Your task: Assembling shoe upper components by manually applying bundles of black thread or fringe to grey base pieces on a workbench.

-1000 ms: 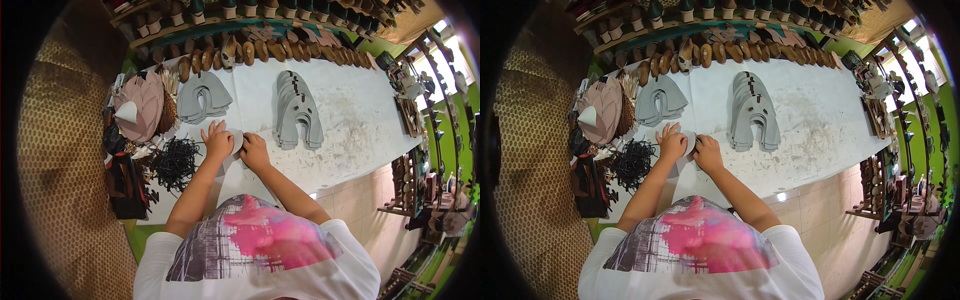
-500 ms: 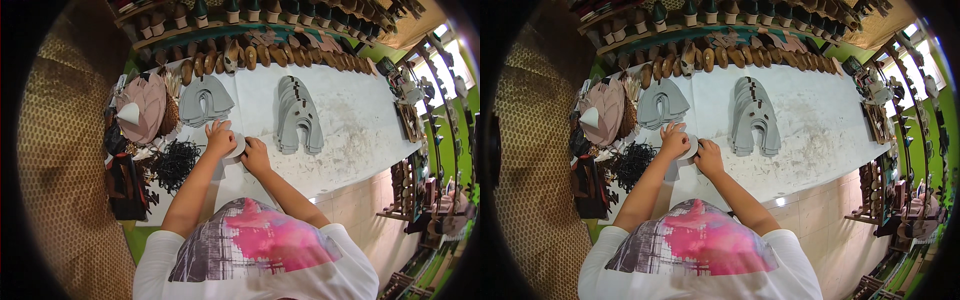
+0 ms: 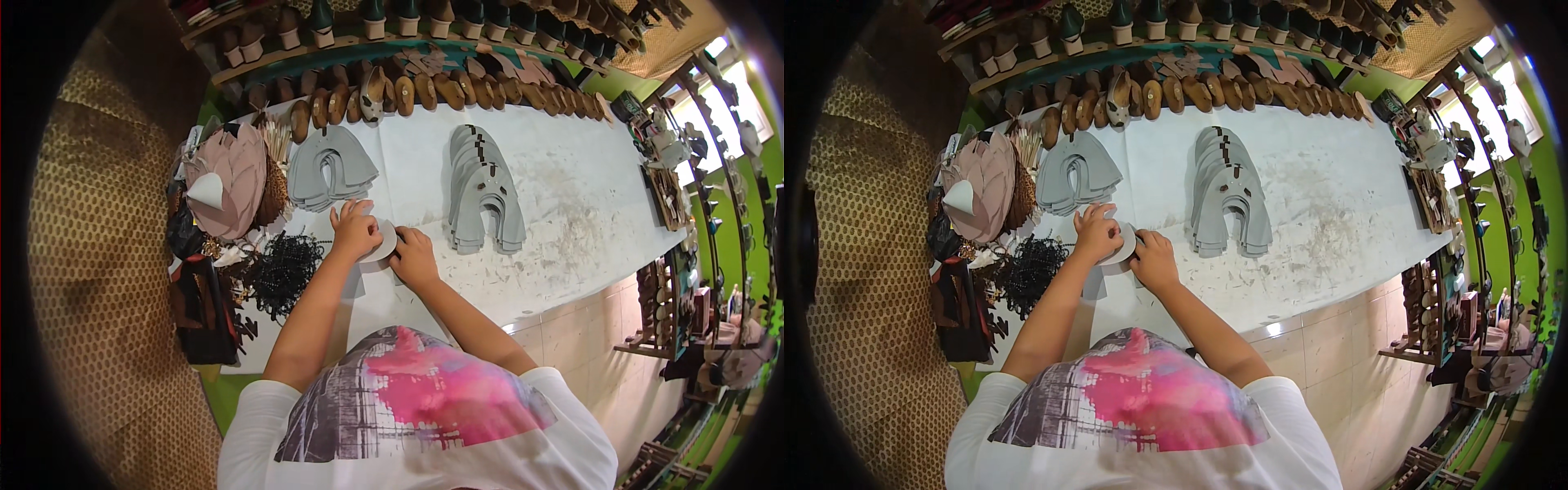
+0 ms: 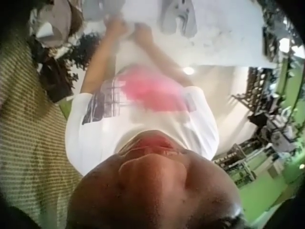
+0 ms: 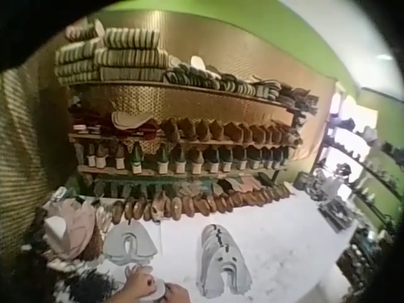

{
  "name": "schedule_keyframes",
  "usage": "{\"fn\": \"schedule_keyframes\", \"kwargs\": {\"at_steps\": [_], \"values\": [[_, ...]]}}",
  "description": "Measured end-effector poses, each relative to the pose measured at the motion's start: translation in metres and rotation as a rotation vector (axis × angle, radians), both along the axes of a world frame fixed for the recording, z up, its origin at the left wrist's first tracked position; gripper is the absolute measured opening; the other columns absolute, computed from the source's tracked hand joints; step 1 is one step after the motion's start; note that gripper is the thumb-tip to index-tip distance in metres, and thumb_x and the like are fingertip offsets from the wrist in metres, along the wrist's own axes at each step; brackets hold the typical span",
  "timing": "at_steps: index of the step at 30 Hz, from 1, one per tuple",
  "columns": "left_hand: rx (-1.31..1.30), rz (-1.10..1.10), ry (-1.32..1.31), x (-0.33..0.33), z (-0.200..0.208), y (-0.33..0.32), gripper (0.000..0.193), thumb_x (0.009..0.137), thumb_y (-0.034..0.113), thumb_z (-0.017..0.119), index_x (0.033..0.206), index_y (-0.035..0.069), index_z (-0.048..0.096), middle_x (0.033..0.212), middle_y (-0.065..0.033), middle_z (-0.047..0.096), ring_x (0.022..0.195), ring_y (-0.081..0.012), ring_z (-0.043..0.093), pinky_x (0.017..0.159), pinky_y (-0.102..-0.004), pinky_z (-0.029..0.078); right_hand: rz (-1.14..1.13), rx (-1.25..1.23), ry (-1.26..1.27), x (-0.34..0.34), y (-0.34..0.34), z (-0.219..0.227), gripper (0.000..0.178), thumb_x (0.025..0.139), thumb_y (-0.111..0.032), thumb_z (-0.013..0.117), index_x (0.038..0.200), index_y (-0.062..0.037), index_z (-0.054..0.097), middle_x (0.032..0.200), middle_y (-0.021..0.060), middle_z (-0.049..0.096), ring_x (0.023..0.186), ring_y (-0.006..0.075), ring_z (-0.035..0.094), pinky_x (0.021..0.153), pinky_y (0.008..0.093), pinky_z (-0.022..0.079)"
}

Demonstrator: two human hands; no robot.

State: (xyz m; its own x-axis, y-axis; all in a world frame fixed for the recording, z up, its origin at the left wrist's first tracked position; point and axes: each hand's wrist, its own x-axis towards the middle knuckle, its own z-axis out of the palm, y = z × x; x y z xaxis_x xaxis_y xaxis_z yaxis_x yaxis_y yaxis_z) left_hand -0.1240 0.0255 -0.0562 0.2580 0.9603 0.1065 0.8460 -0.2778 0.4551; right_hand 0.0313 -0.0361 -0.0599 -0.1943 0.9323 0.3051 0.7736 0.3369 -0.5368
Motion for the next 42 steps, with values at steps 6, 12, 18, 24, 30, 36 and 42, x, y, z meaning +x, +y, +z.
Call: {"fn": "schedule_keyframes", "kwargs": {"at_steps": [6,12,18,24,30,36,42], "values": [[-0.024,0.045,-0.014,0.000,-0.004,-0.005,0.005,0.056,0.018,0.063,0.060,0.013,0.062,0.123,-0.0017,0.050,0.124,-0.0298,0.033,0.100,-0.0612,0.011,0.006,0.004,0.006,-0.001,-0.004,0.001,0.034,0.066,-0.012,0.058,0.099,-0.0047,0.062,0.110,0.0084,0.055,0.104,0.0277,0.049,0.089,0.0405,0.037],[-0.096,0.172,-0.074,-0.005,-0.009,-0.007,0.027,0.066,0.040,0.069,0.071,0.013,0.067,0.127,-0.0044,0.048,0.126,-0.0302,0.031,0.098,-0.0621,0.013,-0.005,0.048,-0.013,-0.007,-0.006,-0.001,0.030,0.071,-0.016,0.059,0.100,-0.0070,0.062,0.107,0.0069,0.054,0.103,0.0246,0.049,0.089,0.0391,0.038],[-0.331,0.057,0.183,-0.003,0.015,0.006,0.051,0.072,0.053,0.058,0.100,0.011,0.066,0.134,-0.0040,0.041,0.130,-0.0306,0.025,0.100,-0.0636,0.012,-0.012,0.103,-0.198,-0.004,-0.001,-0.008,0.028,0.076,-0.020,0.058,0.102,-0.0102,0.063,0.098,0.0063,0.055,0.094,0.0240,0.051,0.079,0.0381,0.041],[-0.328,0.046,0.245,-0.011,0.007,0.018,0.035,0.074,0.035,0.062,0.100,0.013,0.066,0.133,-0.0008,0.042,0.130,-0.0289,0.024,0.100,-0.0632,0.012,0.039,0.012,-0.126,-0.004,0.022,0.001,0.021,0.076,-0.020,0.060,0.094,-0.0122,0.067,0.089,0.0041,0.057,0.087,0.0232,0.053,0.074,0.0374,0.042],[-0.282,0.052,0.168,-0.010,0.006,0.008,0.030,0.074,0.031,0.063,0.100,0.016,0.066,0.132,-0.0004,0.042,0.130,-0.0288,0.024,0.100,-0.0634,0.012,0.119,0.052,-0.067,0.001,0.032,-0.008,0.013,0.076,-0.018,0.060,0.084,-0.0104,0.067,0.081,0.0028,0.059,0.081,0.0227,0.055,0.072,0.0367,0.042],[-0.311,0.033,0.199,-0.013,0.005,0.010,0.032,0.073,0.032,0.065,0.101,0.016,0.066,0.132,-0.0007,0.041,0.130,-0.0286,0.023,0.101,-0.0632,0.012,0.176,0.136,-0.136,-0.003,0.031,-0.008,0.012,0.076,-0.015,0.060,0.086,-0.0097,0.065,0.082,0.0040,0.059,0.081,0.0235,0.055,0.073,0.0365,0.042],[-0.293,0.045,0.167,-0.011,0.003,0.014,0.034,0.070,0.034,0.067,0.099,0.016,0.066,0.132,-0.0002,0.041,0.128,-0.0263,0.027,0.099,-0.0625,0.016,0.188,0.212,-0.153,-0.004,0.031,-0.012,0.011,0.078,-0.016,0.056,0.084,-0.0102,0.064,0.082,0.0016,0.057,0.083,0.0204,0.053,0.073,0.0346,0.040]]}}
